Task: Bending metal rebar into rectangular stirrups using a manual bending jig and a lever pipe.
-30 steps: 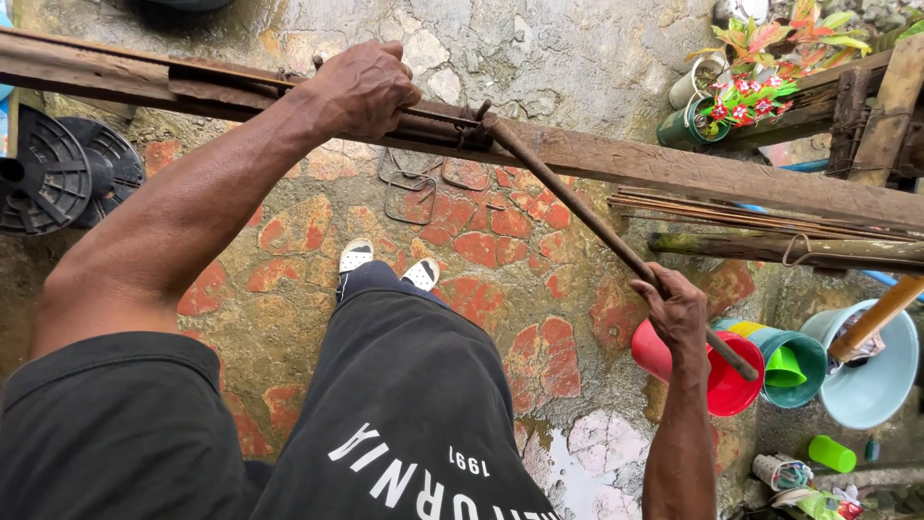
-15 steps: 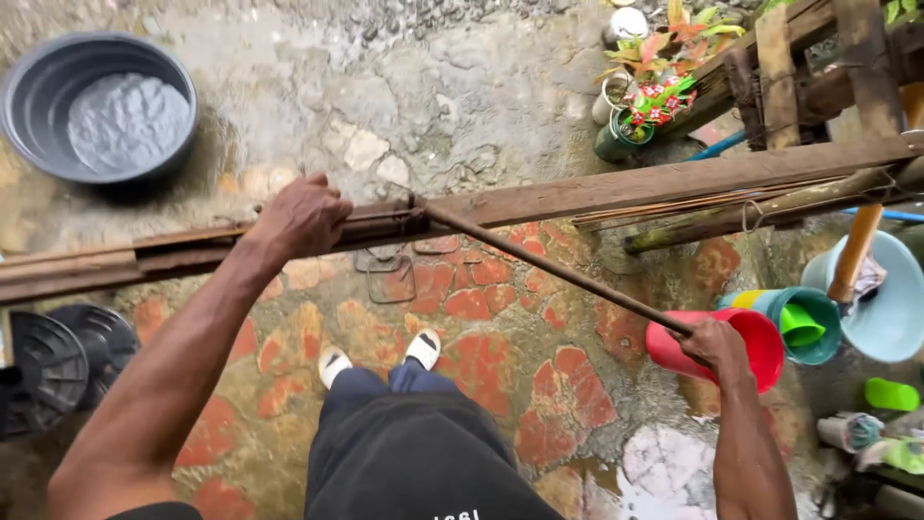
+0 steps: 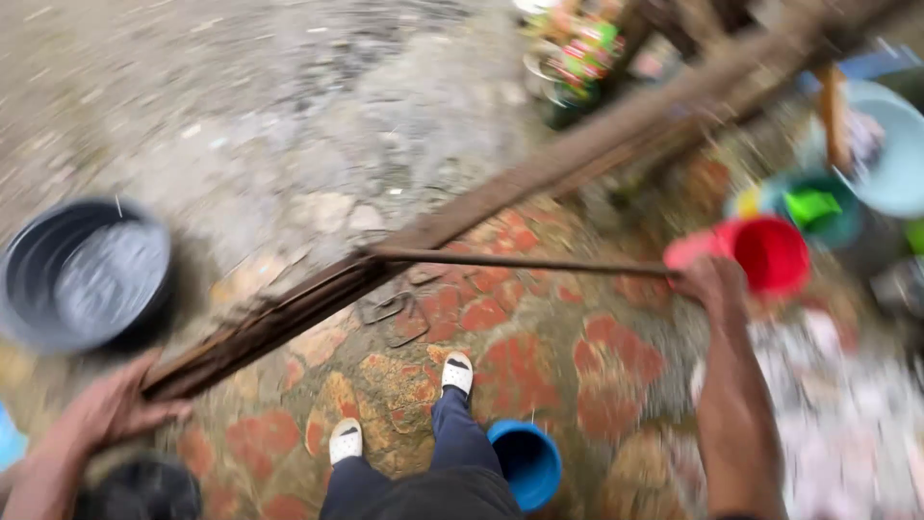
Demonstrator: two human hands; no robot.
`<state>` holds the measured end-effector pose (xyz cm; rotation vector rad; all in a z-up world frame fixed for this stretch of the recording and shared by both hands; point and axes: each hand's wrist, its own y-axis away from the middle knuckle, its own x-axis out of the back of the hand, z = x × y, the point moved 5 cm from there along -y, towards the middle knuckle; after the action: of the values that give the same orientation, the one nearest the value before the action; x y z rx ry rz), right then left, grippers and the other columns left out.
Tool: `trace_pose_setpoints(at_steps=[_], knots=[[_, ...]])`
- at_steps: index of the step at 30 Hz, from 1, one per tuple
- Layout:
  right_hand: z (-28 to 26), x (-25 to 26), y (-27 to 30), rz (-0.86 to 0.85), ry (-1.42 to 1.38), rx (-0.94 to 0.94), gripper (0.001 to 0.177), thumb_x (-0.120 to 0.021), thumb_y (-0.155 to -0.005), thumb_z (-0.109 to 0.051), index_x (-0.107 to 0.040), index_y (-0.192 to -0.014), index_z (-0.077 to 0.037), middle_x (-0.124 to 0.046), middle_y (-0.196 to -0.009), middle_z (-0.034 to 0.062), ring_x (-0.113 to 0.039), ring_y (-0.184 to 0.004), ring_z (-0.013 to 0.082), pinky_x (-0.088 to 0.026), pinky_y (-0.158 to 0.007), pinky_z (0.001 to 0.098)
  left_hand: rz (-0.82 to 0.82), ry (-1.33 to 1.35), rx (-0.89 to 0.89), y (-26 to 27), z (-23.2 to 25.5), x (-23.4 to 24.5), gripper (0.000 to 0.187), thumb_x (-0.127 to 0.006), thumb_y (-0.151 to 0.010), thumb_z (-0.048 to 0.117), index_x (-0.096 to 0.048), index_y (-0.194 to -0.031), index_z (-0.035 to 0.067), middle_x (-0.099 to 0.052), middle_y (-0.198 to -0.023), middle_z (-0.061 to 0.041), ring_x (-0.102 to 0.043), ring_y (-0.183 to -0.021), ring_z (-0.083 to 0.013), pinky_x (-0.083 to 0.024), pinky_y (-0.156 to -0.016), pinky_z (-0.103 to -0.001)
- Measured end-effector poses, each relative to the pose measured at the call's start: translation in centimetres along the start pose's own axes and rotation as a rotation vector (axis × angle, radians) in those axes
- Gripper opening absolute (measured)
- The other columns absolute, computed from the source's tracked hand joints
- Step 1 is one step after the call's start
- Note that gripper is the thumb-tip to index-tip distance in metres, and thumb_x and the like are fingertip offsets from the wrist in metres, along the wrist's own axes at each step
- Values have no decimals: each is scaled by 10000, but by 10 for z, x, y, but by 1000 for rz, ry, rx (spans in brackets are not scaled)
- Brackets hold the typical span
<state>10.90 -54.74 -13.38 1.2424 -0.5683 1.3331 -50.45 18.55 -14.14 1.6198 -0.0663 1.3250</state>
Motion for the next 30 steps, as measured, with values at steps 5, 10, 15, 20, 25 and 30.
trace_pose_setpoints(at_steps=[5,10,15,20,25,30], knots=[[3,-14,27,55,-75,-61,273,-670,-763,-281,-775,-814,-34,-754,-793,203,-731,-796,413,-578,-708,484,-64,-312,39,-68,-61,-37,1229,-892,-484,852,-465,-1528,362,-574,-1554,62,-647,-1388,-174,-482,-1224,-383],[10,-44,45,127,-125,-74,378,-812,-827,-470,-670,-699,-144,-553,-517,-38,-462,-476,129,-387,-462,284,254,-300,138,-31,-57,-30,658,-759,-585,804,-766,-1019,309,-872,-884,-29,-833,-981,-201,-589,-868,-279],[0,-30,133,116,49,-127,301,-725,-728,-338,-788,-1018,-295,-795,-831,104,-757,-809,328,-576,-642,416,124,-120,12,35,27,23,642,-790,-727,579,-727,-1069,40,-805,-1004,-282,-742,-992,-449,-565,-768,-479],[8,-75,215,78,-133,-294,313,-766,-986,-317,-733,-822,-52,-632,-599,78,-603,-586,228,-482,-576,343,46,60,-61,58,45,34,646,-804,-837,460,-640,-1278,18,-763,-850,-194,-672,-566,-284,-607,-496,-401],[-25,-118,324,68,-240,-467,230,-842,-884,-249,-786,-939,-33,-727,-708,65,-696,-767,243,-502,-827,385,102,-22,-121,53,37,34,715,-750,-794,644,-688,-1122,12,-756,-901,-207,-727,-745,-339,-577,-622,-461],[-99,-129,433,17,-332,-665,254,-828,-898,-225,-786,-1011,-2,-749,-817,117,-663,-905,310,-457,-824,418,159,-44,-153,49,27,31,781,-720,-772,710,-704,-1169,38,-760,-966,-247,-739,-813,-392,-582,-669,-500]])
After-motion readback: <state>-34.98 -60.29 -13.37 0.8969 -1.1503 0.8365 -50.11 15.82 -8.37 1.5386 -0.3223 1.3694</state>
